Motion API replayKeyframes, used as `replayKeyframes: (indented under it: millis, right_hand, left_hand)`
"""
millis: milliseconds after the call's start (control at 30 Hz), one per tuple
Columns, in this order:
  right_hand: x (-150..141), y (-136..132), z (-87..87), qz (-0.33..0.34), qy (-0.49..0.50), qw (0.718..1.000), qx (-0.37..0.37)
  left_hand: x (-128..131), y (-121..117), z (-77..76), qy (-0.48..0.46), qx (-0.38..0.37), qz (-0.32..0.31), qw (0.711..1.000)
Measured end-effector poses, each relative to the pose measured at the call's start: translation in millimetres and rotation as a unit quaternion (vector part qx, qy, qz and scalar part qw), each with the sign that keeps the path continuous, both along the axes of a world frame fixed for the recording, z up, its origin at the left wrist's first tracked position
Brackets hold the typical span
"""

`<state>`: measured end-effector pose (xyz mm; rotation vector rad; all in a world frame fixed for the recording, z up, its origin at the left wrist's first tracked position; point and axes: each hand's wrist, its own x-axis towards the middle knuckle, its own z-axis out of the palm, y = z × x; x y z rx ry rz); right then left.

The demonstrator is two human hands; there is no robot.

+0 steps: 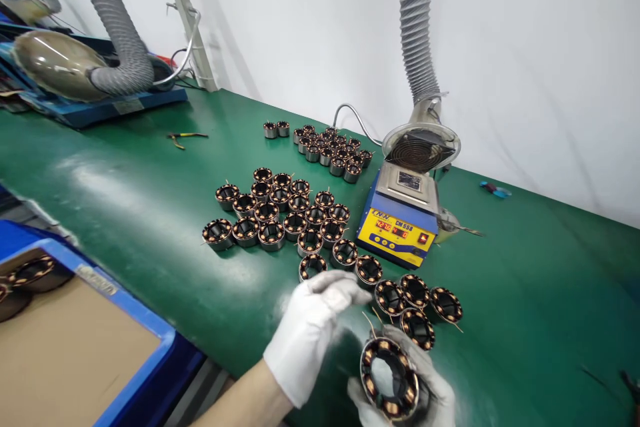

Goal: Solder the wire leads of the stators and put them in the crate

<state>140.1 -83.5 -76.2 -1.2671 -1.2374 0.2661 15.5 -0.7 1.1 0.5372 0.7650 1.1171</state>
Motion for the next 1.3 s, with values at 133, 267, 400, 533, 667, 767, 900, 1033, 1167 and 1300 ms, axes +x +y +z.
replayKeyframes:
  millis: [133,267,400,533,667,767,900,1033,1167,1300]
  right_hand:
    - [-23.6,-2.7,14.5,-0.062,0.122,0.991,-0.014]
    - [-34.3,-1.2,23.0,-0.053,0.135,0.989,-0.007]
    - [-20.9,1.3,15.4,-0.048,0.099,0.994,0.003]
    - [0.6,0.8,4.4,0.000,0.022,1.000,0.021]
    - [4.5,-2.7,-3.1,0.026,-0.040,0.999,0.026]
    - [-3.2,-5.5,-4.4,-0.037,0.001,0.999,-0.026]
    - [-12.3,-3.3,4.0,-0.044,-0.028,0.999,0.001]
    - [-19.1,0.2,10.7,-0.050,-0.013,0.998,0.039]
    - [-19.9,0.6,10.7,-0.049,0.008,0.999,0.009]
    - [-13.3,2.5,17.7,-0.041,0.009,0.999,0.023]
  left_hand:
    - [-6.6,-4.9,-9.3,0.038,0.067,-0.141,0.987]
    - [3.5,-8.9,-5.2,0.107,0.047,-0.130,0.985]
    - [6.9,-7.7,-3.6,0.084,0.033,0.029,0.995]
    - [3.1,-5.9,4.1,0.110,0.030,0.001,0.994]
    - [6.4,-8.1,20.7,0.182,-0.019,-0.117,0.976]
    - [7.4,-10.0,26.1,0.210,-0.013,-0.111,0.971]
    - [3.6,-10.9,21.5,0.216,0.016,-0.092,0.972]
    - [4.9,-7.7,24.4,0.218,0.024,-0.128,0.967]
    - [6.5,1.7,31.1,0.182,0.011,-0.132,0.974]
    - [-5.8,8.7,22.3,0.131,0.012,0.039,0.991]
